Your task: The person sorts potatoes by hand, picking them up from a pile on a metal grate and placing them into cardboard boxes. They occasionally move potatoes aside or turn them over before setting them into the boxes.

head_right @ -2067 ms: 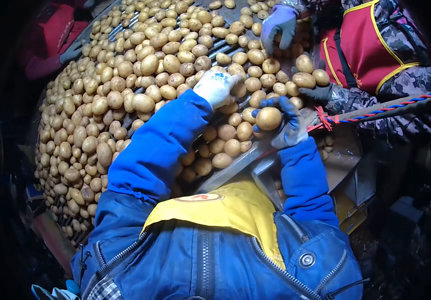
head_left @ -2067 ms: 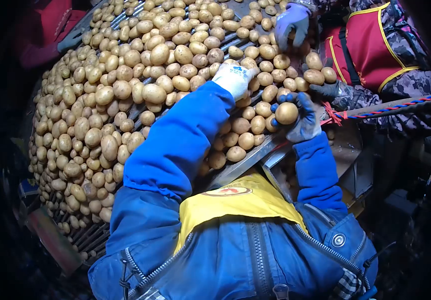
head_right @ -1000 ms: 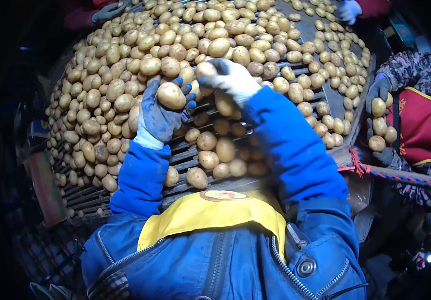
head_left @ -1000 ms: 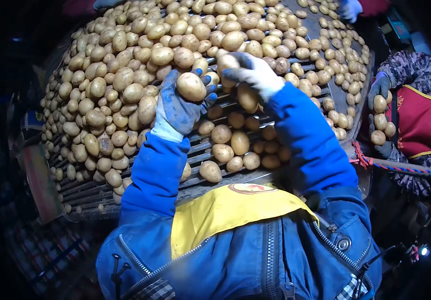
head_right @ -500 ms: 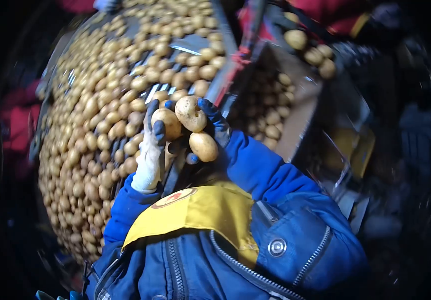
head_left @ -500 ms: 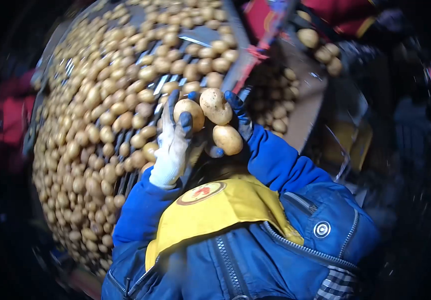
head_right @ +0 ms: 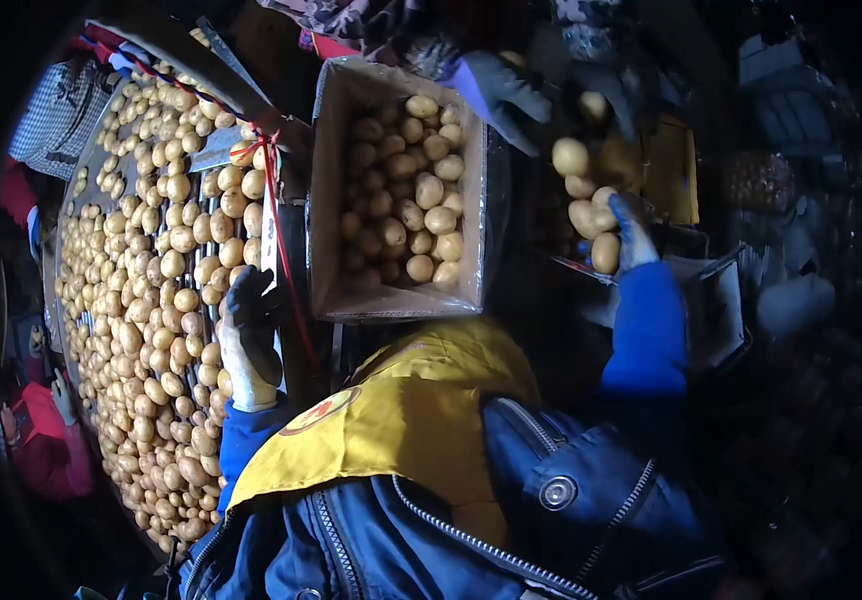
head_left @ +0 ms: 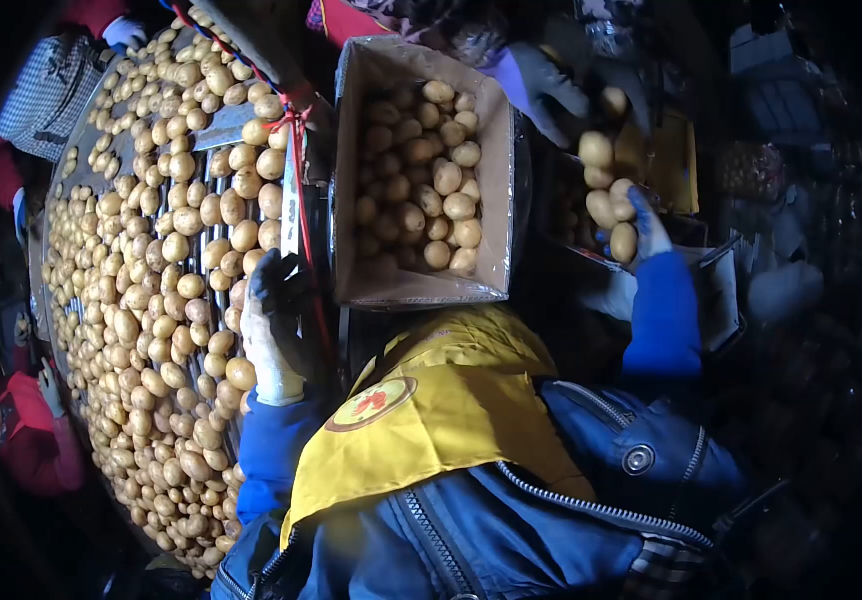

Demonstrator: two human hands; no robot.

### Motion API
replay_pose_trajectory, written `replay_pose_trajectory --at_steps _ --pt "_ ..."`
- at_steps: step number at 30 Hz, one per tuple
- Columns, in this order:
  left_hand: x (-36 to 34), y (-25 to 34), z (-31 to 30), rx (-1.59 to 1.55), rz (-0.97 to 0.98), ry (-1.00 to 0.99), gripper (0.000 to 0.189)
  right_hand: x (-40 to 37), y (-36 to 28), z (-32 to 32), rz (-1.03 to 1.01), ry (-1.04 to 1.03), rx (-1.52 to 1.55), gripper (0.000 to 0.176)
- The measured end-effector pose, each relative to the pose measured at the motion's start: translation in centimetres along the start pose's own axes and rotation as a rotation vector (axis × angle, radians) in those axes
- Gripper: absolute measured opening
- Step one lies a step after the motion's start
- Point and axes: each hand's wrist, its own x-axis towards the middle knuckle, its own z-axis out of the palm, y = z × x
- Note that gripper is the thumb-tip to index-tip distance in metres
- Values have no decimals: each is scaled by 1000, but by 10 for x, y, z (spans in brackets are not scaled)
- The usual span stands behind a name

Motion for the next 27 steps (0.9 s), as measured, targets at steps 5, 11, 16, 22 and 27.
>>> replay_pose_trajectory --at_steps 5,11,16,22,27 --pt "-1 -17 -23 -188 -56 100 51 15 8 -57 -260 1030 -508 39" --pt "-27 -17 -50 -276 -27 333 36 57 -3 88 -361 338 -556 33" --pt "-65 -24 -86 146 -36 492 34 100 80 290 -17 -476 -784 28" --pt "-126 -49 -149 847 -157 779 44 160 192 430 -735 -1052 -1491 44" --pt "-122 -61 -197 777 -154 864 63 193 273 536 -813 -1200 -1919 60"
